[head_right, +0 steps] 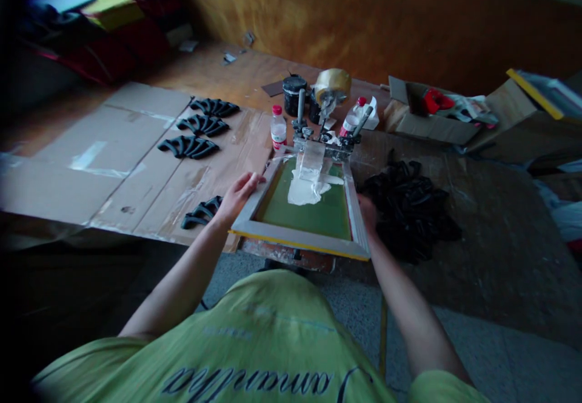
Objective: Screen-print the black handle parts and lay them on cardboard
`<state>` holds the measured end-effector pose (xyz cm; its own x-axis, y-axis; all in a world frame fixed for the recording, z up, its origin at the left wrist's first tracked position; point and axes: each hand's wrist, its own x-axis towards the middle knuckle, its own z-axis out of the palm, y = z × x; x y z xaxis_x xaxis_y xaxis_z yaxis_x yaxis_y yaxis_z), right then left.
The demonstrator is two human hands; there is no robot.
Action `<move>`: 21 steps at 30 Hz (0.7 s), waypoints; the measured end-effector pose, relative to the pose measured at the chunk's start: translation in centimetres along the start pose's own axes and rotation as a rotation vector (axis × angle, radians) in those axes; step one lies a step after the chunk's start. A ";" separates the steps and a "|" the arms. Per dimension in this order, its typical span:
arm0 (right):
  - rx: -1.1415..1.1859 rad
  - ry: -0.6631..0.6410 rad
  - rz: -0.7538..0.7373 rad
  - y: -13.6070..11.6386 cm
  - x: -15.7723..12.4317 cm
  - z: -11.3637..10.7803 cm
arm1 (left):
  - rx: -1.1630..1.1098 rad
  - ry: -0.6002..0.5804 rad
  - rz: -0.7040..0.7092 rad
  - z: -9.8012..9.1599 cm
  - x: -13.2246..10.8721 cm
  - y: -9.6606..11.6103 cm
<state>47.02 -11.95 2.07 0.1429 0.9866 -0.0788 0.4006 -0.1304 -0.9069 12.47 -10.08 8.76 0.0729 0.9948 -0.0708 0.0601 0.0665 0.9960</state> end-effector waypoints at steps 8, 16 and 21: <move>-0.722 0.076 -0.580 -8.1 4.8 4.2 | 0.415 -0.036 -0.186 0.1 -1.1 -8.0; -0.975 -0.281 -0.571 -6.8 1.9 7.8 | 0.626 -0.078 -0.232 0.3 -0.6 -8.6; -0.921 -0.475 -0.829 -5.9 -1.0 5.6 | 0.625 -0.080 -0.234 0.2 -0.6 -9.0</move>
<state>39.46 -11.63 5.19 -0.6925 0.7196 0.0513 0.7054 0.6903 -0.1612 12.12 -11.26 -0.17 0.0598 0.9493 -0.3087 0.6467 0.1987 0.7364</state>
